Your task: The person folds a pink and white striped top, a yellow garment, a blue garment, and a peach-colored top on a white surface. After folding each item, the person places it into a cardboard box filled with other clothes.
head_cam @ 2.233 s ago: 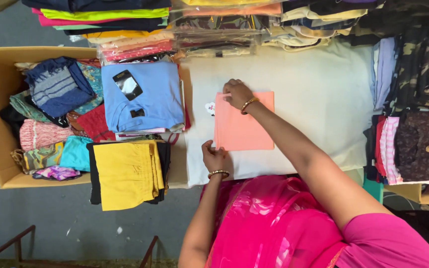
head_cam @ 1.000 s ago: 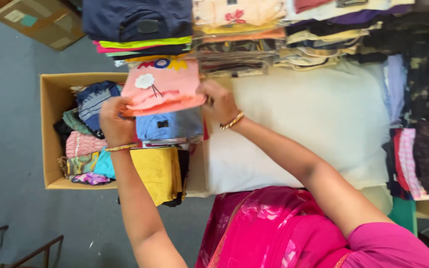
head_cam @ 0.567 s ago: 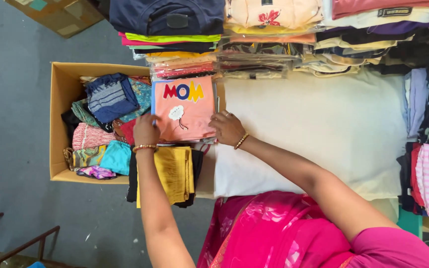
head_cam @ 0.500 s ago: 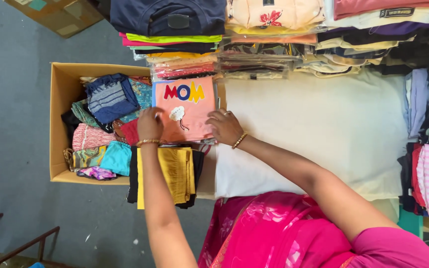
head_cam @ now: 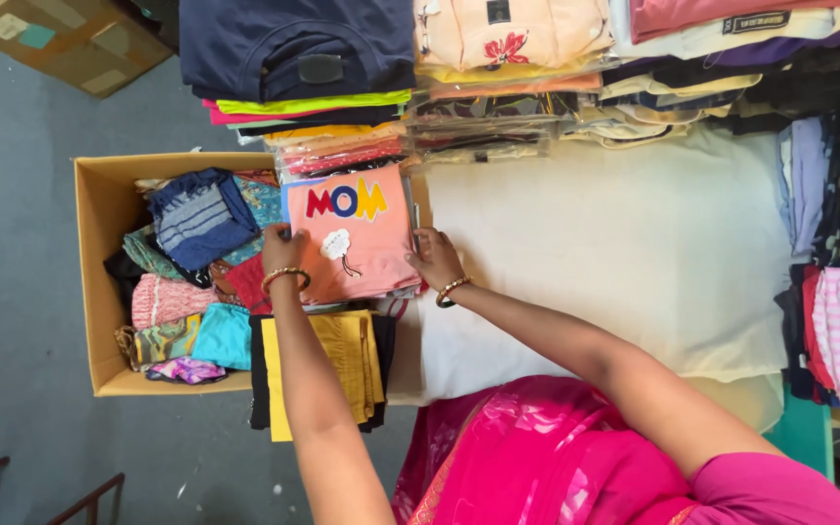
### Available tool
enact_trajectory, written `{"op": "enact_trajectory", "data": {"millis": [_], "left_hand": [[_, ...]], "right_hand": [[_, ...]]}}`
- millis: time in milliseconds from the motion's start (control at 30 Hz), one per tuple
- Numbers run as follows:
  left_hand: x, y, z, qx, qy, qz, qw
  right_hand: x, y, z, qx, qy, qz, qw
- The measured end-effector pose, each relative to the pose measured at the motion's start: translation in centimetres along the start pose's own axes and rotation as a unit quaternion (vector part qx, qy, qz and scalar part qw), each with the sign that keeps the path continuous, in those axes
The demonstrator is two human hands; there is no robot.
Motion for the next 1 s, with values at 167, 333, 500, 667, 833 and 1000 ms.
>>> {"op": "enact_trajectory", "data": {"millis": [167,333,500,667,833,1000], "left_hand": [[0.0,-0.5,0.6,0.158,0.057,-0.009,0.986],[-1.3,-0.8,1.5,0.207,-0.090,0.061,0.972],[-1.5,-0.5,0.8,0.188,-0.253,0.077,0.946],[-1.9,-2.1,-0.6,0.208,-0.213,0.043,0.954],[-8.0,-3.7,-7.5,0.068,0.019,0.084,0.994],[-8.4,-3.2,-2.6,0.099,0.106,0.176,0.974]], "right_hand": [[0.7,0.1,-0.3,-0.030,-0.043,0.060,0.997],[-1.9,0.5,1.8,0.032,0.043,0.078,0.996],[1.3,-0.5,3.1,0.058,0.134,0.045,0.988],[1.2,-1.3,3.1,0.094,0.081,0.160,0.979],[10.0,-2.1,0.5,0.009,-0.110,-0.035,0.993],[11.9,-1.1,3.1,0.127,-0.341,-0.196,0.911]]}}
Point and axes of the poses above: each hand's wrist, its own y-axis towards the middle knuckle, its own z-axis out of the palm, x = y × z, the point moved 7 cm from there along y, towards the middle knuckle, and after that the axes turned 13 degrees about y, right-handed, at the moved point
